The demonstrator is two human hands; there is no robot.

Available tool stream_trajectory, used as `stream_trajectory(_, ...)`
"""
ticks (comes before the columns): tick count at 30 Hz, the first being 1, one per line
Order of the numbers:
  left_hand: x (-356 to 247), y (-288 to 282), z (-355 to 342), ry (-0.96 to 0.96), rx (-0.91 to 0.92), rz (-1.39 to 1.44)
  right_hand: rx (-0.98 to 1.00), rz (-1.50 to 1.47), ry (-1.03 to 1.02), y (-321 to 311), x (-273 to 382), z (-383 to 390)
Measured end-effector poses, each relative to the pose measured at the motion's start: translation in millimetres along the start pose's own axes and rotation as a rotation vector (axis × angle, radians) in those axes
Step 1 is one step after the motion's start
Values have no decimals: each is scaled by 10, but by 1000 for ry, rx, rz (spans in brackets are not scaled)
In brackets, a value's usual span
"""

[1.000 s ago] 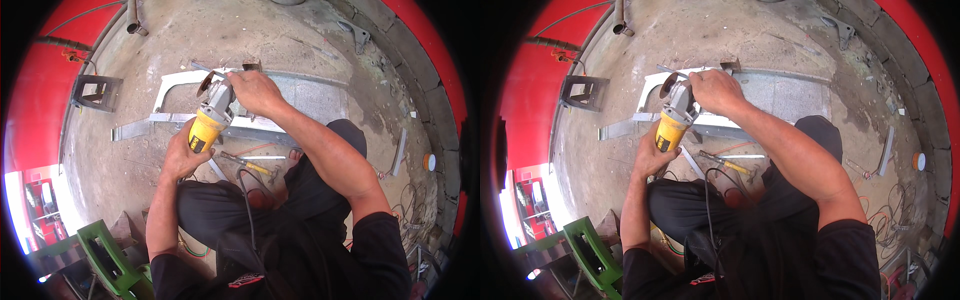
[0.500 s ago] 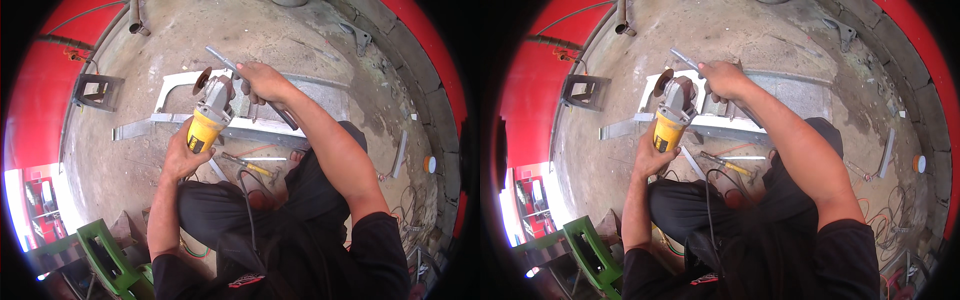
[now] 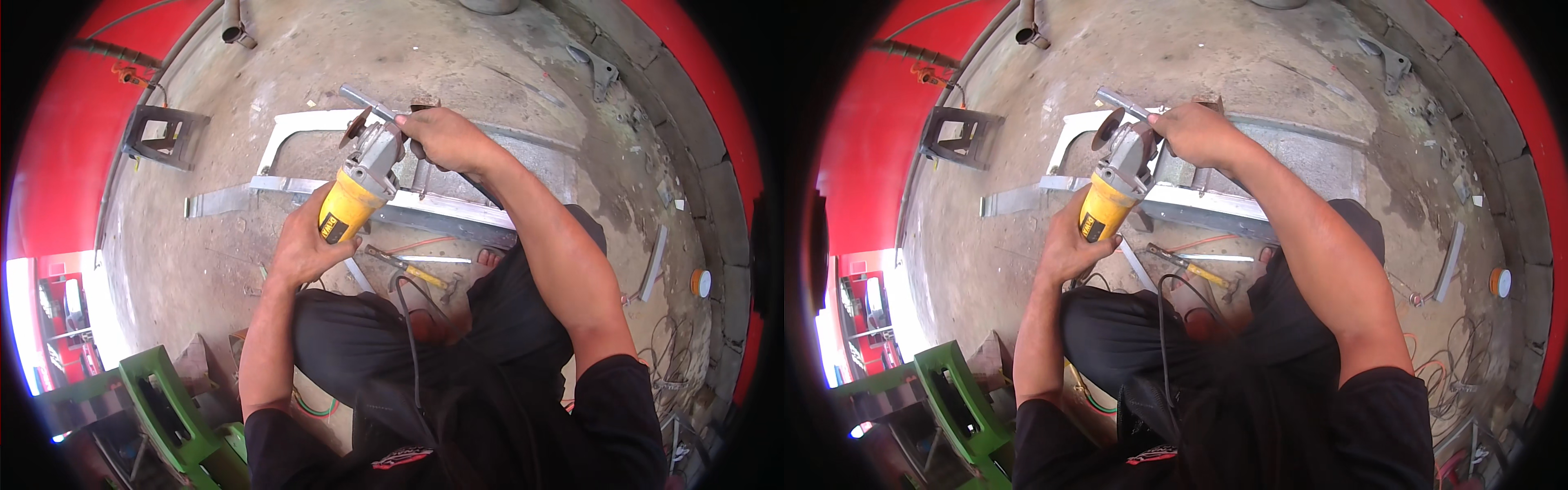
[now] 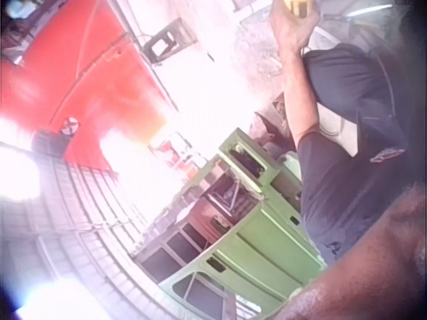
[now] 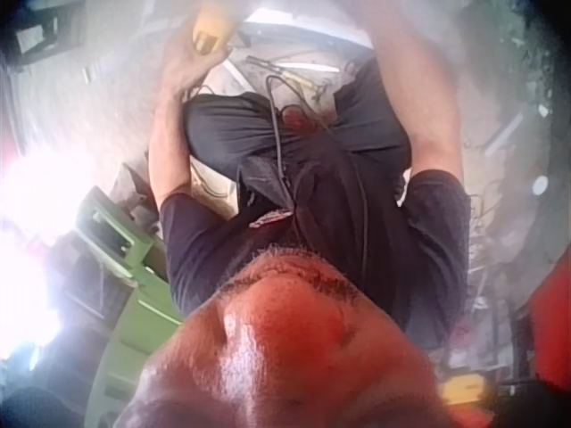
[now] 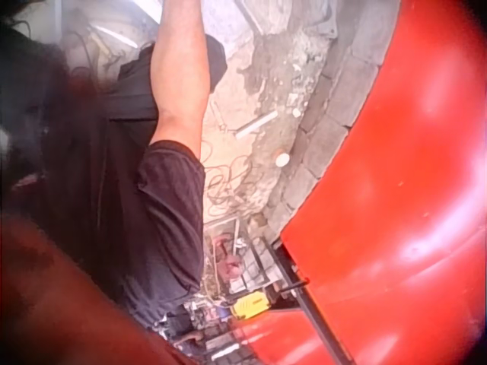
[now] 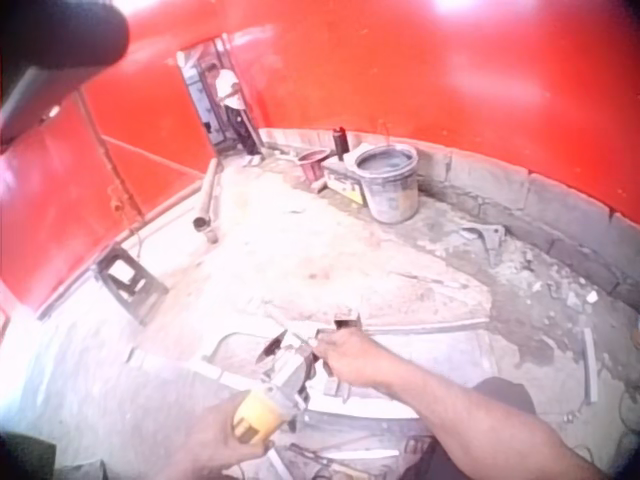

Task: Measuring, hammering, and grinding metal strips to fit and assemble a metal frame part.

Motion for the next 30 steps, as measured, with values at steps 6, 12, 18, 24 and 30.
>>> stream_trajectory(6,-4,-9,-11,-11,2,-10,-73,63,15,1,64,44)
stream_trajectory(12,-1,-13,-13,17,-19,1,-80,57,-9,13,88,50)
stream_trajectory(18,35,1,-13,5,-14,1,-104,77,4,18,95,63)
stream_trajectory(24,56,8,-18,-1,1,15,-134,91,-4,8,95,56)
stream_trajectory(30,63,11,-20,-7,-2,1,-117,124,-21,9,113,67)
Point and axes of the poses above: each hand's wrist, its own z-axis away from the middle knuckle, its own y-axis out of the palm, x = y × z, the point moved 8 cm from there along -z, towards the middle knuckle, and after that the axes turned 15 degrees about x, right-handed, at the moved point
